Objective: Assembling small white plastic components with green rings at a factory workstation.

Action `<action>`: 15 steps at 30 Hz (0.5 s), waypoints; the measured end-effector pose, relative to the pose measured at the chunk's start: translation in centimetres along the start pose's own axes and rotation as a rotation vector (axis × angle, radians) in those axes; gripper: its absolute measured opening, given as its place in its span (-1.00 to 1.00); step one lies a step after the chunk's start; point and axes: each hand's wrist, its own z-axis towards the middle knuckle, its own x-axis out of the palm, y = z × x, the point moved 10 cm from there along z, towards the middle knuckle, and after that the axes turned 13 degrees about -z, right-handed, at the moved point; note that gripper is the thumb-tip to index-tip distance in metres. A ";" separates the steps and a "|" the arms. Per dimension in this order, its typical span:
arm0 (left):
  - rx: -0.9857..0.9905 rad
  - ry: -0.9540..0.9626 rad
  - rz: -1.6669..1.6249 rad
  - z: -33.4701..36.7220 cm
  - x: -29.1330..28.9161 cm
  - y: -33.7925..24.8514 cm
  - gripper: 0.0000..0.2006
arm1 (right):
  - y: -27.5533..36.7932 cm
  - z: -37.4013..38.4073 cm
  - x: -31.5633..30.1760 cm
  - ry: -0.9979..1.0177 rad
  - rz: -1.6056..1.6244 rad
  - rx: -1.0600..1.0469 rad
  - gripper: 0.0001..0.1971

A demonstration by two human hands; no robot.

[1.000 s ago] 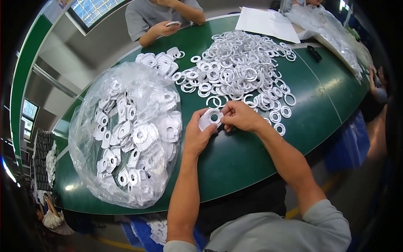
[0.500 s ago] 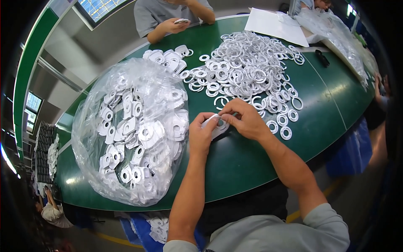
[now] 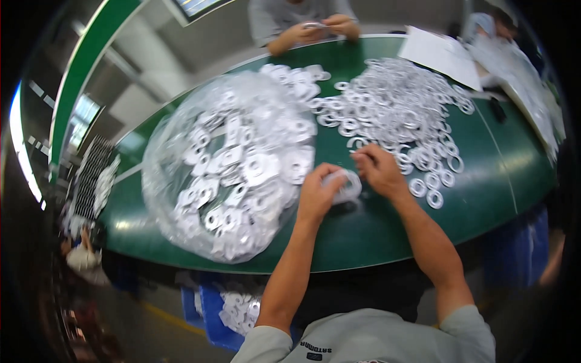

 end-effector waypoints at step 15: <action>0.178 -0.373 1.045 -12.1 -23.9 -11.2 -0.79 | -2.3 0.9 -5.3 -0.002 -0.088 0.108 -0.75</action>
